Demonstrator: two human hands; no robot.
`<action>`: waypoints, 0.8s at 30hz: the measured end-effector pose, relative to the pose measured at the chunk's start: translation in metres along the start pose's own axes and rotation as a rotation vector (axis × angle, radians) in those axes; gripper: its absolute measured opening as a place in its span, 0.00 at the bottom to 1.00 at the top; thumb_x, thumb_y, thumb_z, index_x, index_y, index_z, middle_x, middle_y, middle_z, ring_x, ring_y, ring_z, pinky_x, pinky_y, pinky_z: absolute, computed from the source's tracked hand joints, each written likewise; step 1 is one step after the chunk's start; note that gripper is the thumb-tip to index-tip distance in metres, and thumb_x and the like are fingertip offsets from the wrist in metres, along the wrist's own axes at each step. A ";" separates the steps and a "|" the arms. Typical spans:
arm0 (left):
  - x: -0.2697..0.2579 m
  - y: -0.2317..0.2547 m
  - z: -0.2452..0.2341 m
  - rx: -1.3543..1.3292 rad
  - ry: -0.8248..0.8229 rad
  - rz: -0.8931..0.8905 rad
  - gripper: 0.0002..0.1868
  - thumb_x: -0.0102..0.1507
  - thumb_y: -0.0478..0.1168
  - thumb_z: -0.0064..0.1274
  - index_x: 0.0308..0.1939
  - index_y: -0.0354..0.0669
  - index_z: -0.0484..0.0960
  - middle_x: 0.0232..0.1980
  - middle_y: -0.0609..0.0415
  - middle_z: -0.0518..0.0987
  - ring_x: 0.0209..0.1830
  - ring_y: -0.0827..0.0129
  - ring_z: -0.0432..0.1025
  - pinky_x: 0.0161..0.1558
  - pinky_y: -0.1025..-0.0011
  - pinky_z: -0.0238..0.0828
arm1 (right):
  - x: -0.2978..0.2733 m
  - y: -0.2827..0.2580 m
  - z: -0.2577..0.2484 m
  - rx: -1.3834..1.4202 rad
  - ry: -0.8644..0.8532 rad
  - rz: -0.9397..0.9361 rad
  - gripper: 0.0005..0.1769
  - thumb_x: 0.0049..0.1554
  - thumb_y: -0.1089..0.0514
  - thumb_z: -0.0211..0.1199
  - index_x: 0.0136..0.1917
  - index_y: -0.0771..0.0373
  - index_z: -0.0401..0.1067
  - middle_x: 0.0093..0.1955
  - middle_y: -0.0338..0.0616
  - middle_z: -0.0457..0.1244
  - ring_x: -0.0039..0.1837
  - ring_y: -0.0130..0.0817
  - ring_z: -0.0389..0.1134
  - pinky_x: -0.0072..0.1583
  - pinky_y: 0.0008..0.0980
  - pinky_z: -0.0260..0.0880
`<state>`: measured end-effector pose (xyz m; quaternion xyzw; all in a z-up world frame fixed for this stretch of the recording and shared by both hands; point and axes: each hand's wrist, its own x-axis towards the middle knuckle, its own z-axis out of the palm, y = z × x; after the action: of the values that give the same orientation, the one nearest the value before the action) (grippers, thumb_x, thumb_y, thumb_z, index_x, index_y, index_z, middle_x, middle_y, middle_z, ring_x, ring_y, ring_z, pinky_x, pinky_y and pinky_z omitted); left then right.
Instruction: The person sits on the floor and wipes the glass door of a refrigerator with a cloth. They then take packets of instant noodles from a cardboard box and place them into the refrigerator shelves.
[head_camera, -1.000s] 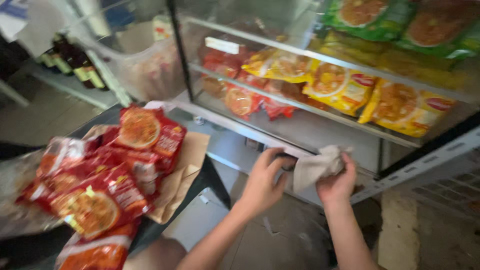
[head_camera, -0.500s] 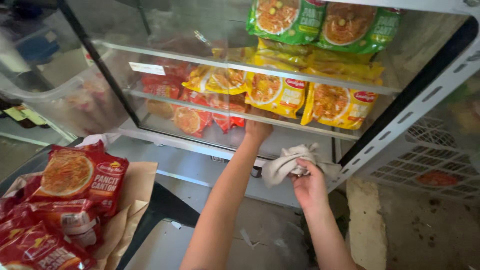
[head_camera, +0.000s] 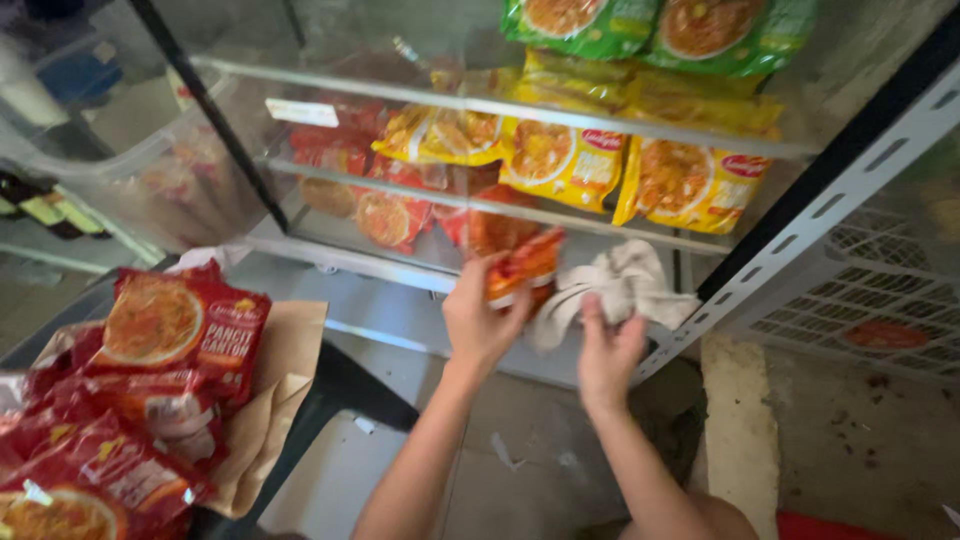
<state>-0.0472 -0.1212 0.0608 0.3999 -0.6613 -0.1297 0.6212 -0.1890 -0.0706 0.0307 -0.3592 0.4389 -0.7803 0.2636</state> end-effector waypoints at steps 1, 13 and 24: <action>-0.013 0.001 -0.010 -0.057 0.130 -0.019 0.17 0.63 0.42 0.60 0.52 0.38 0.78 0.44 0.46 0.80 0.42 0.57 0.78 0.46 0.64 0.75 | -0.018 -0.002 0.006 -0.246 -0.131 -0.242 0.20 0.60 0.60 0.62 0.64 0.64 0.66 0.65 0.49 0.64 0.65 0.42 0.66 0.66 0.42 0.67; -0.103 0.007 -0.083 0.019 0.235 -0.289 0.04 0.67 0.32 0.51 0.40 0.34 0.80 0.34 0.45 0.74 0.32 0.58 0.72 0.36 0.67 0.68 | -0.110 0.031 0.043 -0.482 -0.407 -0.561 0.19 0.62 0.50 0.58 0.61 0.63 0.72 0.56 0.54 0.68 0.60 0.52 0.72 0.62 0.46 0.70; -0.111 -0.005 -0.137 0.027 0.112 -0.223 0.08 0.64 0.31 0.54 0.46 0.34 0.84 0.46 0.43 0.80 0.43 0.55 0.78 0.45 0.68 0.73 | -0.111 0.088 0.012 0.475 -0.724 1.161 0.23 0.65 0.47 0.56 0.65 0.64 0.69 0.58 0.50 0.66 0.60 0.46 0.68 0.61 0.41 0.69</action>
<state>0.0716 -0.0032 0.0045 0.4859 -0.5787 -0.1668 0.6334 -0.1040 -0.0381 -0.0779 -0.2372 0.2626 -0.4211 0.8352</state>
